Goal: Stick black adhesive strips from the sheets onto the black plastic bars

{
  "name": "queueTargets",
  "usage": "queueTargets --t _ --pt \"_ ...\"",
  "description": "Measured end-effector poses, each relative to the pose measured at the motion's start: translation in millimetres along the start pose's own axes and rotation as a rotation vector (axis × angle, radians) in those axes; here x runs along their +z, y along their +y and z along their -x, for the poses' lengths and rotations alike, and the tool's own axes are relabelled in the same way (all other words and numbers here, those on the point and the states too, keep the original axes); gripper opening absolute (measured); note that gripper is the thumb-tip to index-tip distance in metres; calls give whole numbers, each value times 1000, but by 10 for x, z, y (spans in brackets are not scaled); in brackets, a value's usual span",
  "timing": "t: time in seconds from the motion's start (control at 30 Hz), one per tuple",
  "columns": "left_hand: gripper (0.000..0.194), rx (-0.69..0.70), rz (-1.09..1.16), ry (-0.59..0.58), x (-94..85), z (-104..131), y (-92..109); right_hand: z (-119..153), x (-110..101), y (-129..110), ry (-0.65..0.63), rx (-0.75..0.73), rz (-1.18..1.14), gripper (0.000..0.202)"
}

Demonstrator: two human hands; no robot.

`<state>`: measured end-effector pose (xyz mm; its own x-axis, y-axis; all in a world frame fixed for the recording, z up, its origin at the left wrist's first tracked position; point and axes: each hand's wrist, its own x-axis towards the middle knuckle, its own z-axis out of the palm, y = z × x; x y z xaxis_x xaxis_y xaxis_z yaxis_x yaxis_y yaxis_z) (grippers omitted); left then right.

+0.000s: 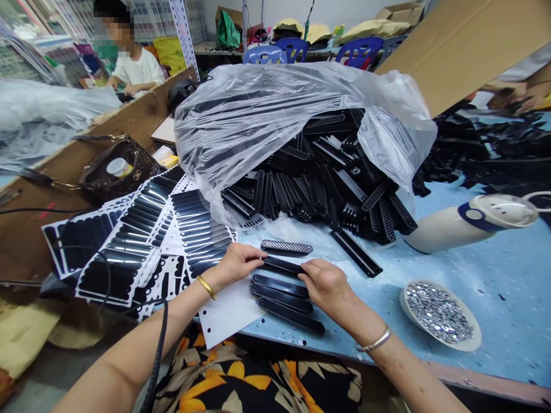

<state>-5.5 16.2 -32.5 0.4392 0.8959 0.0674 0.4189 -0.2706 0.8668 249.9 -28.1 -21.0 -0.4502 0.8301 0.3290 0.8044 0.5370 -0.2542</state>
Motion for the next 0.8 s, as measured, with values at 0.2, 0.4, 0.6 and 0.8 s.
queueTargets --t 0.2,0.4,0.6,0.8 --pt "26 253 -338 28 101 67 -29 -6 -15 -4 -6 -11 1 14" --pt "25 251 -476 36 146 78 3 -5 -16 -7 -9 0 2 15" --pt "16 78 -229 53 37 54 149 -10 -39 -14 -24 7 -15 17" --pt "16 -207 -13 90 20 -30 244 -1 -5 -3 -12 5 2 17"
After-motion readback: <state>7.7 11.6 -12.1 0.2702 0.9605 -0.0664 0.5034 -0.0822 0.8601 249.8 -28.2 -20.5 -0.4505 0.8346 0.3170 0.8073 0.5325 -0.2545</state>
